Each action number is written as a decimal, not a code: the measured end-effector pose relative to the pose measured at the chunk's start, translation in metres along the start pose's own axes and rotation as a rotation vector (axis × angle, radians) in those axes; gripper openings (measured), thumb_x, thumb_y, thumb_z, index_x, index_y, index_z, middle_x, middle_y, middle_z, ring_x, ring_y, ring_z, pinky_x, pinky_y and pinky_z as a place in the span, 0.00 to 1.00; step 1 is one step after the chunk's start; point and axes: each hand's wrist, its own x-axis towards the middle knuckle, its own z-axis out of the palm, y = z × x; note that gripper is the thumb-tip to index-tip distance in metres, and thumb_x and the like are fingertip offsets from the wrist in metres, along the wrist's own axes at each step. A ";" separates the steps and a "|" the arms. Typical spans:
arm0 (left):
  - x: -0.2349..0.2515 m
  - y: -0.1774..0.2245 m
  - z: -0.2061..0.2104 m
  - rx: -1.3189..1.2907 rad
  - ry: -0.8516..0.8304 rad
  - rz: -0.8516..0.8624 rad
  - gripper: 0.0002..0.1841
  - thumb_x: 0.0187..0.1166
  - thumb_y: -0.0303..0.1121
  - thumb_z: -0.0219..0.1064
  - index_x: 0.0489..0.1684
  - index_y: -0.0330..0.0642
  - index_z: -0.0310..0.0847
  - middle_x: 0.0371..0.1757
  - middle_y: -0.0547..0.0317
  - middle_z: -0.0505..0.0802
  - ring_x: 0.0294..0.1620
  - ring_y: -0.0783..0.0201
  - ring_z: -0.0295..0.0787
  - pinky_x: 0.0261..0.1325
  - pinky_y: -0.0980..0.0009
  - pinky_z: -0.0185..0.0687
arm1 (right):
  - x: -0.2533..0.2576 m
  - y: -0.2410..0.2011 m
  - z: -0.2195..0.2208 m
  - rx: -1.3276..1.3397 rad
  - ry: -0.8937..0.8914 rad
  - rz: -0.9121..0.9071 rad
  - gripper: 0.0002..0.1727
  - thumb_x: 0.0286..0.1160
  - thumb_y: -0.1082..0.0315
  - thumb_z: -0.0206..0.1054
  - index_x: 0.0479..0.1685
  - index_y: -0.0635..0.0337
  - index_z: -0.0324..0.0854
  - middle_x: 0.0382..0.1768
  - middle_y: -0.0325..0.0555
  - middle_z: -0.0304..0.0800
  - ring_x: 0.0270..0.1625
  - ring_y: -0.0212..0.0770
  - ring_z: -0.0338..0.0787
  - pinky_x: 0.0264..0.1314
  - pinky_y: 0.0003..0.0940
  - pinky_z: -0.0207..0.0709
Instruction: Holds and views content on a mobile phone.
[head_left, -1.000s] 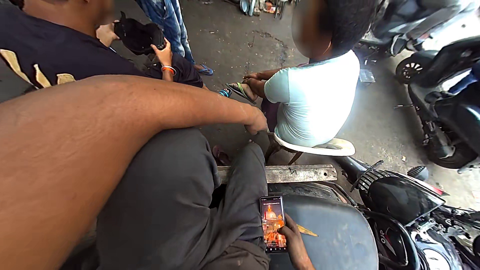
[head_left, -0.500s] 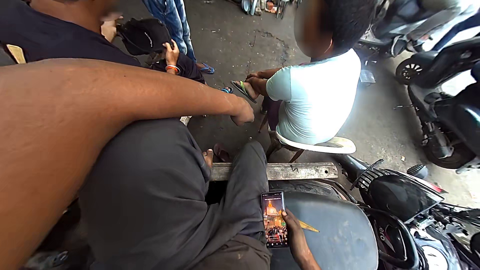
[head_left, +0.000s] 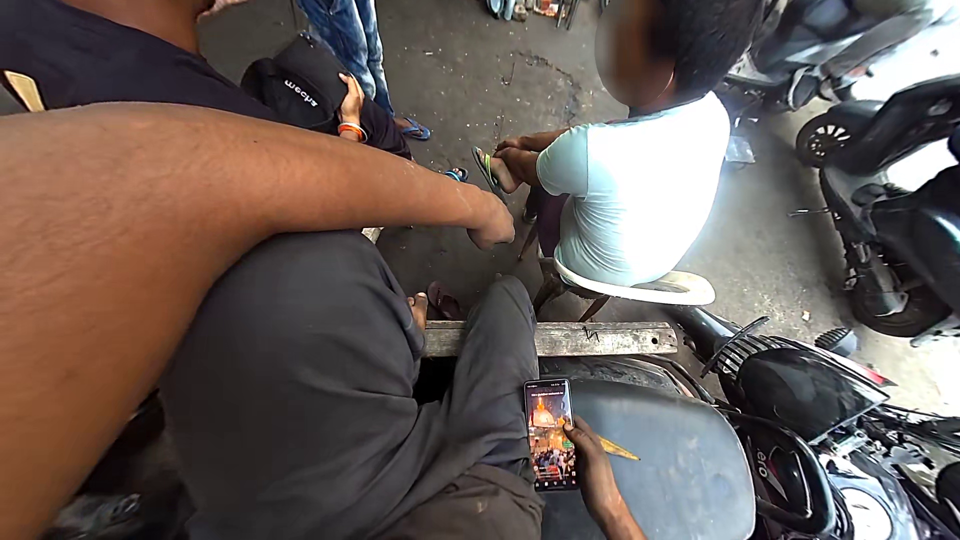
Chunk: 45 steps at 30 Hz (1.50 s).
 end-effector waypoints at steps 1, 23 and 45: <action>0.000 0.000 0.000 -0.001 -0.006 0.001 0.11 0.76 0.33 0.72 0.52 0.42 0.88 0.49 0.48 0.93 0.55 0.45 0.91 0.56 0.43 0.83 | 0.000 0.000 0.000 0.003 0.005 0.005 0.27 0.80 0.60 0.48 0.72 0.66 0.76 0.56 0.52 0.90 0.57 0.40 0.91 0.63 0.37 0.85; 0.012 0.005 -0.003 -0.008 -0.027 0.029 0.09 0.76 0.32 0.72 0.49 0.40 0.88 0.45 0.47 0.92 0.53 0.45 0.90 0.53 0.43 0.82 | 0.000 0.002 -0.002 0.020 0.067 -0.016 0.28 0.89 0.57 0.42 0.71 0.67 0.77 0.58 0.51 0.91 0.59 0.37 0.90 0.67 0.35 0.83; 0.009 0.007 0.000 -0.029 -0.030 -0.019 0.08 0.73 0.30 0.74 0.45 0.39 0.88 0.41 0.47 0.92 0.48 0.45 0.90 0.49 0.44 0.83 | 0.000 0.002 -0.002 0.037 0.091 -0.032 0.30 0.90 0.54 0.39 0.68 0.67 0.78 0.56 0.50 0.90 0.59 0.36 0.89 0.67 0.33 0.82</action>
